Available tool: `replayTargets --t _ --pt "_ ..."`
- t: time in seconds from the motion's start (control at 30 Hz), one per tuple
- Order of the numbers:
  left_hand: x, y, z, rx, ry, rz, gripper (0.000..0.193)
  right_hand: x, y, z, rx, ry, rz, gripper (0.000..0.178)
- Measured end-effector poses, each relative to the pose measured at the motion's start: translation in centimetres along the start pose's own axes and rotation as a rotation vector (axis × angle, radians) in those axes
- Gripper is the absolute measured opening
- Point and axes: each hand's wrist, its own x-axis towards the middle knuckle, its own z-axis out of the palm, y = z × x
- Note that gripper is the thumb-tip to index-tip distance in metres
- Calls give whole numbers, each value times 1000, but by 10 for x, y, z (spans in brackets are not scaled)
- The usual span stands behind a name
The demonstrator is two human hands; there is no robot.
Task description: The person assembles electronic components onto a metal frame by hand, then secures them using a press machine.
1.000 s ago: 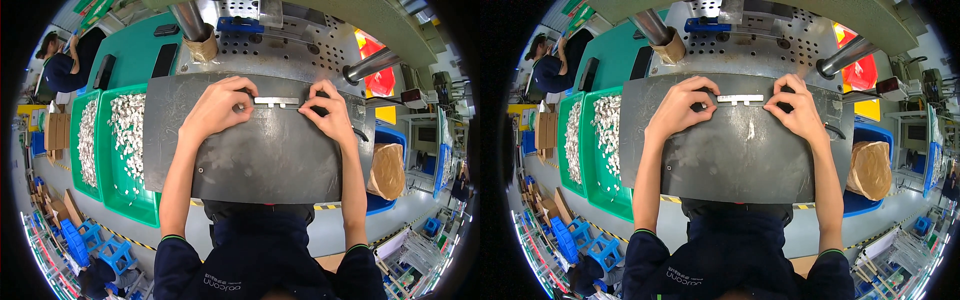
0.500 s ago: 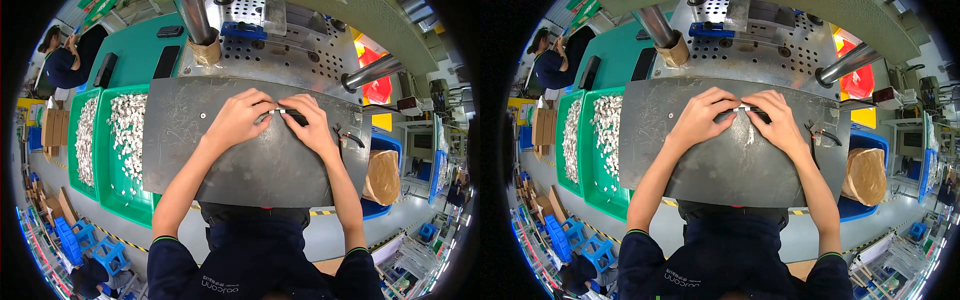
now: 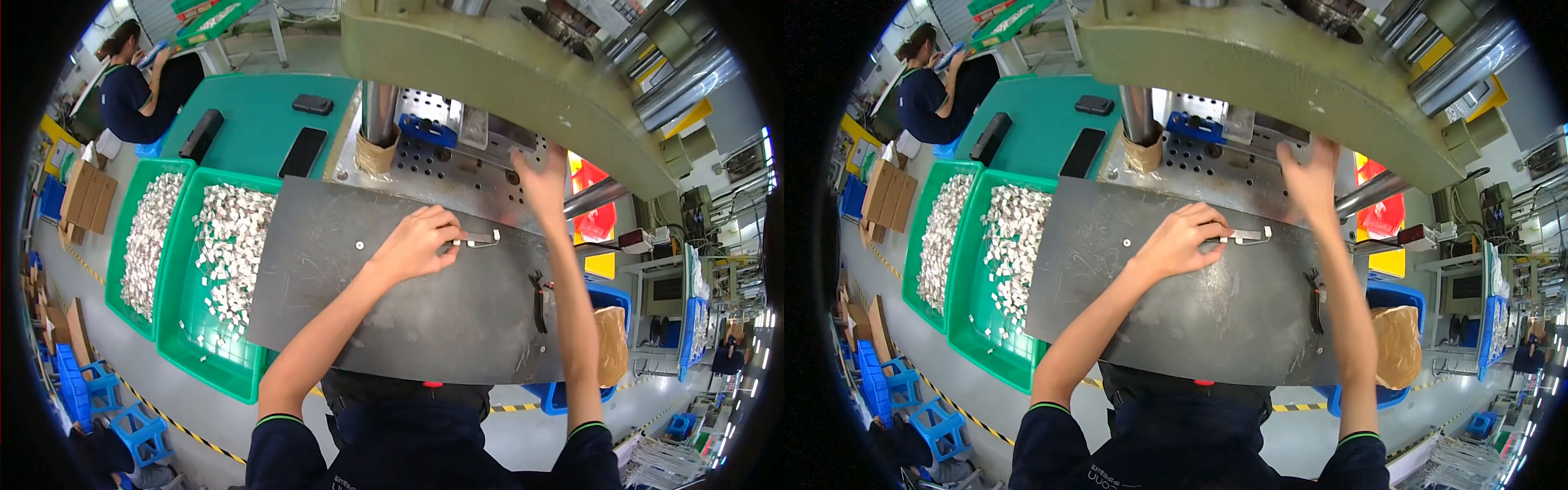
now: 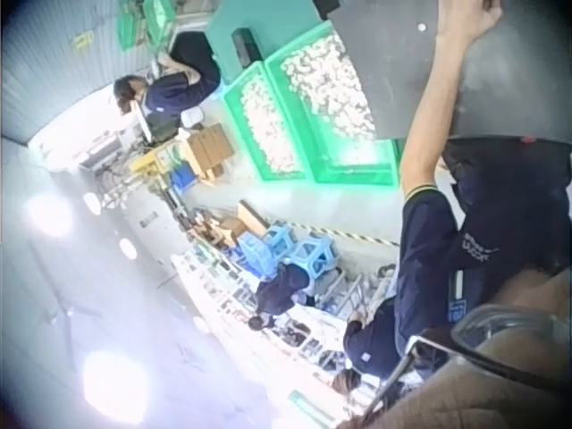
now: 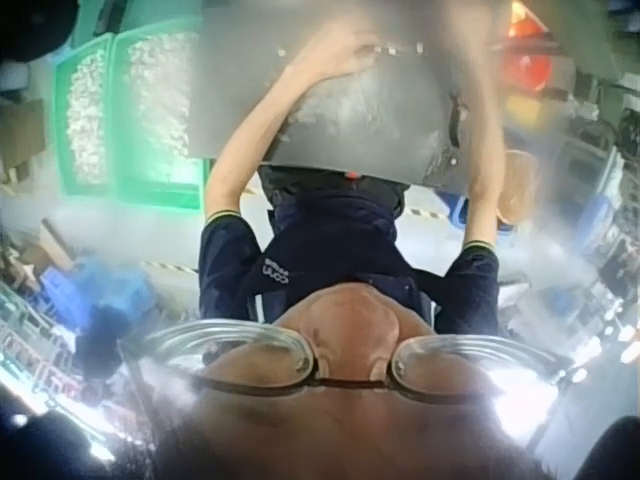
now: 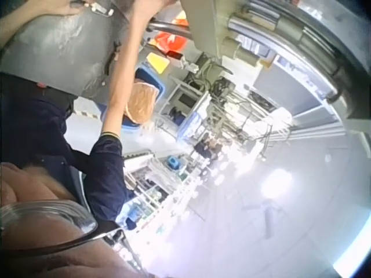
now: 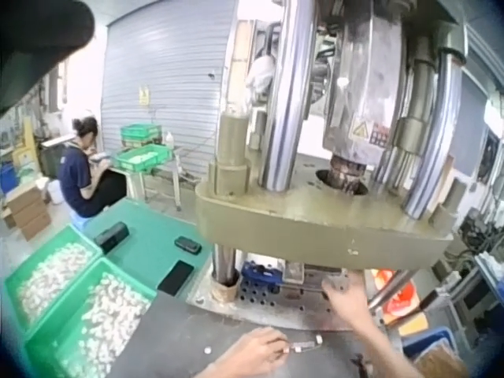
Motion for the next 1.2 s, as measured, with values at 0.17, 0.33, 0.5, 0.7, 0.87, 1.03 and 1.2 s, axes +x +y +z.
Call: replayTargets --t 0.17,0.33,0.5,0.7,0.87,1.03,1.2 --pt "-1 6 -5 78 35 -1 28 90 30 36 23 -460 -110 42" --pt "10 12 -3 33 68 -40 30 86 77 32 -257 -17 -518 36" --pt "-11 56 -40 -158 171 -346 32 30 -10 -7 11 -187 17 58" --pt "-60 117 -53 -17 91 -318 47 -100 -83 -105 157 -448 -271 69" --pt "-80 119 -33 20 -150 -273 63 -141 -103 -122 260 -543 -215 64" --pt "-74 110 -20 92 -166 -213 60 -161 -97 -127 350 -593 -87 64" --pt "-75 97 -11 -29 -113 -223 58 -157 -98 -131 395 -620 -54 66"
